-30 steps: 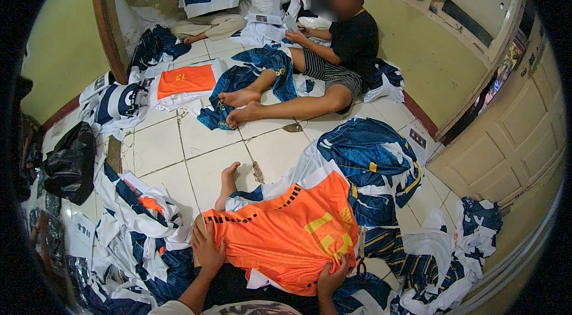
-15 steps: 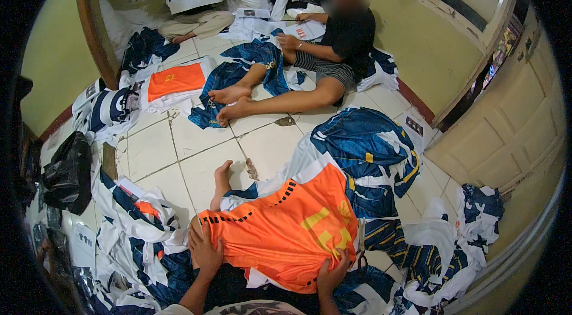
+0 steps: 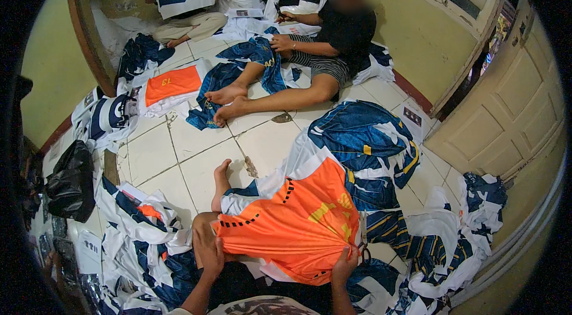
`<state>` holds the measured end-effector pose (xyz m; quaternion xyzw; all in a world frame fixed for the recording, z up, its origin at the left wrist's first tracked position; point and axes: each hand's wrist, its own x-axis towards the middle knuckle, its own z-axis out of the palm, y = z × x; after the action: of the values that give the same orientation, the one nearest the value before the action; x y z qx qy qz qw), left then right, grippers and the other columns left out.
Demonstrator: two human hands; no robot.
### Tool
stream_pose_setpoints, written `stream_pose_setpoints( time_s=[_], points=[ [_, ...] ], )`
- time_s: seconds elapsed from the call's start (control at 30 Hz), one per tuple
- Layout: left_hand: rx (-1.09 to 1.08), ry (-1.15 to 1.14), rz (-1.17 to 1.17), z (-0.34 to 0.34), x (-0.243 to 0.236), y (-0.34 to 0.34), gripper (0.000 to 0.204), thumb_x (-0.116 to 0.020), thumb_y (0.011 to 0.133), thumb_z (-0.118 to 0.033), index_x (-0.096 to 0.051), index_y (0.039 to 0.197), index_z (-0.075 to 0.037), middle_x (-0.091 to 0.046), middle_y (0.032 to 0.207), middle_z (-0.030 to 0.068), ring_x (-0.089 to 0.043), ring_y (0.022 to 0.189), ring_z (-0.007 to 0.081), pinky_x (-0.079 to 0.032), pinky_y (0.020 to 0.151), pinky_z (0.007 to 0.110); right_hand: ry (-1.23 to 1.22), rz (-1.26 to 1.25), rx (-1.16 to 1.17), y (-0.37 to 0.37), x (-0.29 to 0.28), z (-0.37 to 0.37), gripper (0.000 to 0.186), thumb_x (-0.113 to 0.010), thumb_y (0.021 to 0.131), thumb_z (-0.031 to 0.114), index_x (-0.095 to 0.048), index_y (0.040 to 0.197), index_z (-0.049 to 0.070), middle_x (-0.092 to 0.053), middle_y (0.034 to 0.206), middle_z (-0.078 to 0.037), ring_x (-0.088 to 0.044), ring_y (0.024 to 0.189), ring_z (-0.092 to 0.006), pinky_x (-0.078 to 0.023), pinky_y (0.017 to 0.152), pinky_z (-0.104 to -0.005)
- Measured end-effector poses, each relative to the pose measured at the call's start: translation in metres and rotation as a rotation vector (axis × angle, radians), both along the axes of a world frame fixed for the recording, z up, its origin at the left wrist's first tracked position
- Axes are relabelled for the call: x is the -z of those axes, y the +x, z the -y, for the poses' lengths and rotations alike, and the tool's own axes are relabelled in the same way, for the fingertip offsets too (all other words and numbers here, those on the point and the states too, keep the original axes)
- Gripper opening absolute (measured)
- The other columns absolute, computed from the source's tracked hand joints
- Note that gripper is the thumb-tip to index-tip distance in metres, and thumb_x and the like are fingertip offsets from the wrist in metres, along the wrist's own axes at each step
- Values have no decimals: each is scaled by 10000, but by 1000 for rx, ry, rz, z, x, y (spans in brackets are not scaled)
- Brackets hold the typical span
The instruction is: The person sits on the floor and uses scissors to cut a large piece of blue and white patterned fabric into smaller sections. They repeatedly fold and trim the material while other workers handle similar fabric nearby.
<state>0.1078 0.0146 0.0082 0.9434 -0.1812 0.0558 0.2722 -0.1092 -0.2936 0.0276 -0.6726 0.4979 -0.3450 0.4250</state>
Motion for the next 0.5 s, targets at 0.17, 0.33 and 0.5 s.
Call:
stream_pose_setpoints(
  time_s=[0.17,0.33,0.5],
  points=[
    [210,-296,-809,20,-9,-35,413,-517,974,-244,-521,1328,-31,-602,1183,256,-544,1194,384,-413,1021,436,402,38,-428,25,-48,-51,322,-494,1011,267,-566,1133,-22,-592,1095,-113,-555,1019,-209,-437,922,-349],
    [680,-974,-1249,49,1,-88,859,-775,772,-326,-339,1447,-24,-526,1350,113,-534,1192,251,-391,1049,379,543,-20,-1793,52,-110,-118,329,-572,976,277,-560,1180,19,-629,1106,-90,-597,1044,-184,-460,930,-325],
    [629,-745,-1204,29,-19,-92,968,-821,691,-353,-324,1458,-34,-505,1363,130,-525,1206,251,-377,1062,375,451,109,-1369,70,-136,-115,396,-761,831,192,-582,1141,22,-637,1152,-104,-602,1075,-197,-457,954,-335]
  ],
)
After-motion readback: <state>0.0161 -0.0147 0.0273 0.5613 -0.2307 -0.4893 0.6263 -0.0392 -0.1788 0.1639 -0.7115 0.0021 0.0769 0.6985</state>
